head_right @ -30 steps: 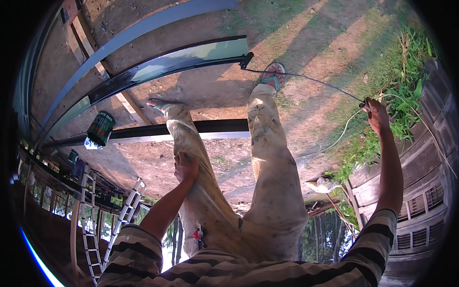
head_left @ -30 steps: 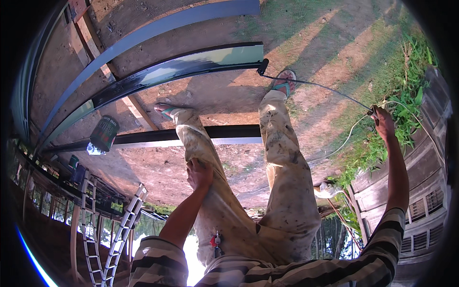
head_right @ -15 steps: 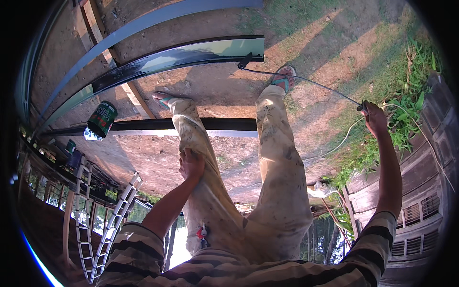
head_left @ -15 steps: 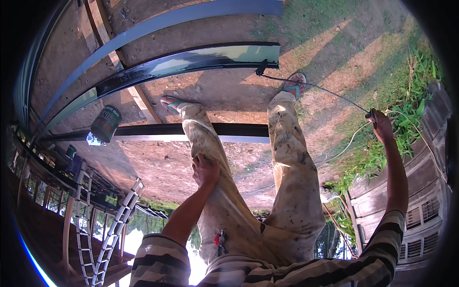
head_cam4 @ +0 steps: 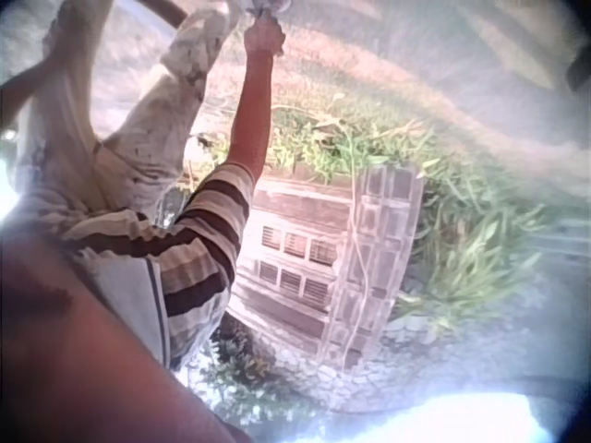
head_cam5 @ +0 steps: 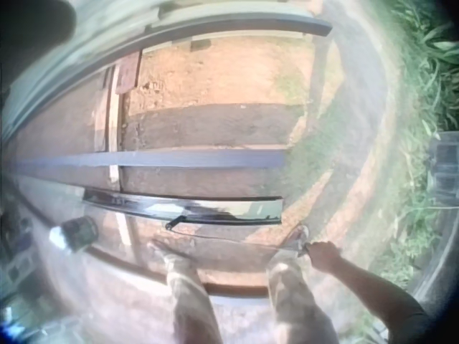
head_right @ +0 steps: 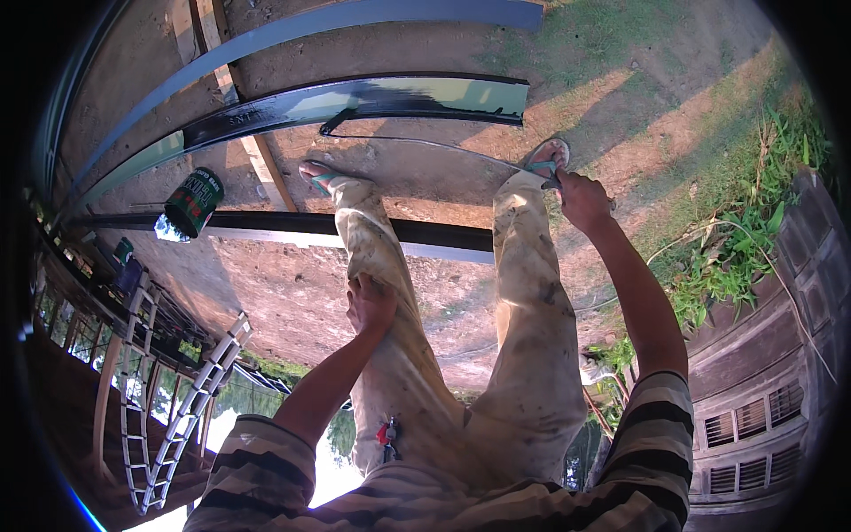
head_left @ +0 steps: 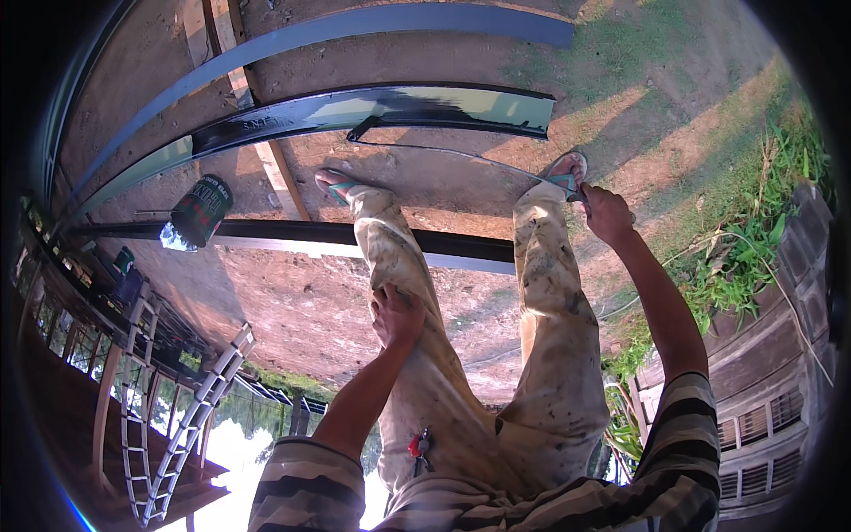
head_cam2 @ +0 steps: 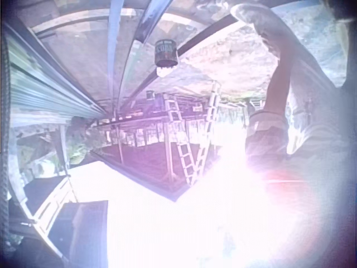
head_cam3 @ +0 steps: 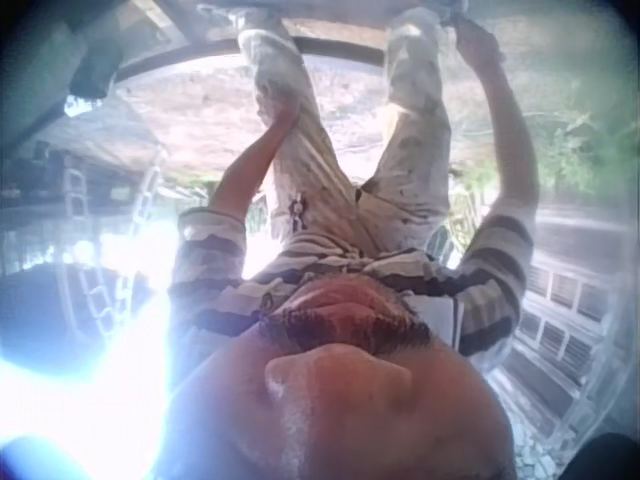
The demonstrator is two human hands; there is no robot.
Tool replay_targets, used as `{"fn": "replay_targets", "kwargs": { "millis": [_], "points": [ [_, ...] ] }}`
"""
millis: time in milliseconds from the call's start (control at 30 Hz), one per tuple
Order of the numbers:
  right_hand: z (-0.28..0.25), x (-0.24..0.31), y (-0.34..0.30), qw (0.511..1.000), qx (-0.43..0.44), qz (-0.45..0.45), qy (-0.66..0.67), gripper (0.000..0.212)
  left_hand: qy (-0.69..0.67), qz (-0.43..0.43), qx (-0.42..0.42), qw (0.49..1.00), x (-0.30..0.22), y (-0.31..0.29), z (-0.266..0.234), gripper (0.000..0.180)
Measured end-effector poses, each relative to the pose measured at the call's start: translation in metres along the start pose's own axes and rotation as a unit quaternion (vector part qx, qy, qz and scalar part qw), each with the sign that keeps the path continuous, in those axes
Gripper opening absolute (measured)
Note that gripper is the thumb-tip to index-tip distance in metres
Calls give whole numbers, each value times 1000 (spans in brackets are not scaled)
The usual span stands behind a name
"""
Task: The person paints long metal beams using a brush and a bucket of black paint.
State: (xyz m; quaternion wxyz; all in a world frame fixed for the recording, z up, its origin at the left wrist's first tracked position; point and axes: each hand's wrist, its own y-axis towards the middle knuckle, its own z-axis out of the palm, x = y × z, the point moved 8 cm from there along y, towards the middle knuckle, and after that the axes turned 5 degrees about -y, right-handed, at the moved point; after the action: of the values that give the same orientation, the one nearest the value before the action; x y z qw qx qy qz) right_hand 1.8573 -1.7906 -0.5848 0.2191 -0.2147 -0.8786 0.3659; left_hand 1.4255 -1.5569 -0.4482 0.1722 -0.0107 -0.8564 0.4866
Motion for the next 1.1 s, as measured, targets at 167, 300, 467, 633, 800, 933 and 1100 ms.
{"fn": "replay_targets", "kwargs": {
  "millis": [167, 300, 467, 633, 800, 933, 1100],
  "points": [
    [-3, -87, -72, 999, -9, 40, -1, 40, -10, 1, 2, 1000, 6, 1, -4, 66],
    [-16, -191, -180, 997, -68, 39, 16, 50, -12, 19, -8, 1000, 5, 2, -9, 65],
    [-38, -168, -166, 997, -73, 24, -21, 44, -27, 12, -5, 1000, 8, 1, -8, 63],
    [-24, -34, -38, 999, 0, 32, -42, 33, -37, 18, -32, 999, 12, 4, -7, 58],
    [-15, 144, 74, 999, 48, 0, 4, 34, -47, 25, -56, 997, 11, 6, -2, 54],
    [-41, 233, 99, 997, -39, -38, 50, 32, -44, 29, -69, 996, 12, 6, 0, 52],
    [-37, 152, 52, 1000, 2, -8, -25, 34, -68, 34, -43, 996, 13, 5, -9, 53]
  ]
}}
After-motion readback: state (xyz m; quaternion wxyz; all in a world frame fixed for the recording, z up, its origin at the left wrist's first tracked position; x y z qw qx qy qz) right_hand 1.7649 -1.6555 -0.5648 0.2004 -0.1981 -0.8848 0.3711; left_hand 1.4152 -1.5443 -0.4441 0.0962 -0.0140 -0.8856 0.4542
